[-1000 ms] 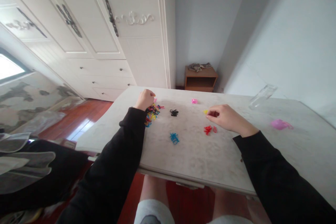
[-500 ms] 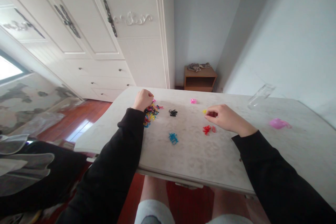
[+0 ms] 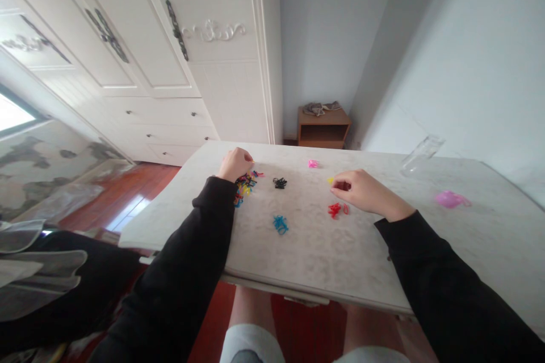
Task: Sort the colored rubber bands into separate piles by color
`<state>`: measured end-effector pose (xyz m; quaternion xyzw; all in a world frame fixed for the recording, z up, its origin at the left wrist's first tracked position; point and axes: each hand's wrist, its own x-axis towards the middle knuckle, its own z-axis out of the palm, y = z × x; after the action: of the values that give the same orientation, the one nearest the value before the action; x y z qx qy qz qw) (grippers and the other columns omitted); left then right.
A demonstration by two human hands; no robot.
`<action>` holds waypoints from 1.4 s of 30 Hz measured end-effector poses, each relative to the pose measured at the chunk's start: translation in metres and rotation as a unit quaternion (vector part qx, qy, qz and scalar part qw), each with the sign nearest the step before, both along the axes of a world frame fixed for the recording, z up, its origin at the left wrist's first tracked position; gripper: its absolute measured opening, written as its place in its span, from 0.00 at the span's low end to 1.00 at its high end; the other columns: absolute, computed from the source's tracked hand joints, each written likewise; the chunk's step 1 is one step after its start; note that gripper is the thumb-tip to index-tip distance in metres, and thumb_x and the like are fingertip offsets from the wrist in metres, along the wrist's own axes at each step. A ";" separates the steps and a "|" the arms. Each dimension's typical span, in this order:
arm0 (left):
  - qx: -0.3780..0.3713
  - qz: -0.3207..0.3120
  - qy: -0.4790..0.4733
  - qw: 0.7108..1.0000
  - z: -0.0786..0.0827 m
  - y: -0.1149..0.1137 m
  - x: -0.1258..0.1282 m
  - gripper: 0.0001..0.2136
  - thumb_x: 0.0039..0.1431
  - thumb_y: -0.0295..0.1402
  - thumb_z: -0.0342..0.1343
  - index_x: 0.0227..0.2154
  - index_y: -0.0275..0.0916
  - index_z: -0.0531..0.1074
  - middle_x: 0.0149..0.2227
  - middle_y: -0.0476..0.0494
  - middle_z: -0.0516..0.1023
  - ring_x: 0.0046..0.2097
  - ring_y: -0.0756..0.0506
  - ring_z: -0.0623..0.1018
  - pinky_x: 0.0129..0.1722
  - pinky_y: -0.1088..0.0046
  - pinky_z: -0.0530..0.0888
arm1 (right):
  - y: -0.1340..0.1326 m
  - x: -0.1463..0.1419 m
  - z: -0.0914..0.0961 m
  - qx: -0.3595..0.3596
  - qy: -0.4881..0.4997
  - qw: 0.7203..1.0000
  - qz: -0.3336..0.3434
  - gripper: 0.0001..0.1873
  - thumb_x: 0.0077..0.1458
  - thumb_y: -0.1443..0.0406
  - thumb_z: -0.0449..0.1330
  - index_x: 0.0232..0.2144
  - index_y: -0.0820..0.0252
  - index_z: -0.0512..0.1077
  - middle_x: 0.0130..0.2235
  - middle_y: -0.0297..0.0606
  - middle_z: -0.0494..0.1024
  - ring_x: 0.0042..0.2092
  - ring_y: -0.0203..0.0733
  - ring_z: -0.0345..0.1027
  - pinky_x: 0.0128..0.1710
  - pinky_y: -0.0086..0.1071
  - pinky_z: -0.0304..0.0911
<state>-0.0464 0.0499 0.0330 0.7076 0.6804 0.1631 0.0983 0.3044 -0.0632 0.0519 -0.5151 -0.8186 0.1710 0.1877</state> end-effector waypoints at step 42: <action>0.132 -0.318 -0.295 0.891 0.003 -0.048 0.081 0.07 0.56 0.36 0.67 0.29 0.37 0.83 0.29 0.43 0.84 0.31 0.48 0.80 0.33 0.75 0.75 | -0.001 -0.017 0.000 0.083 0.067 0.994 0.024 0.06 0.54 0.70 0.60 0.30 0.58 0.77 0.35 0.39 0.80 0.38 0.44 0.74 0.42 0.36 0.66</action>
<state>0.0346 0.0014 0.0361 0.8122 0.3308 0.4126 0.2465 0.2872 -0.0643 0.0517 -0.4654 -0.8278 0.1410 0.2797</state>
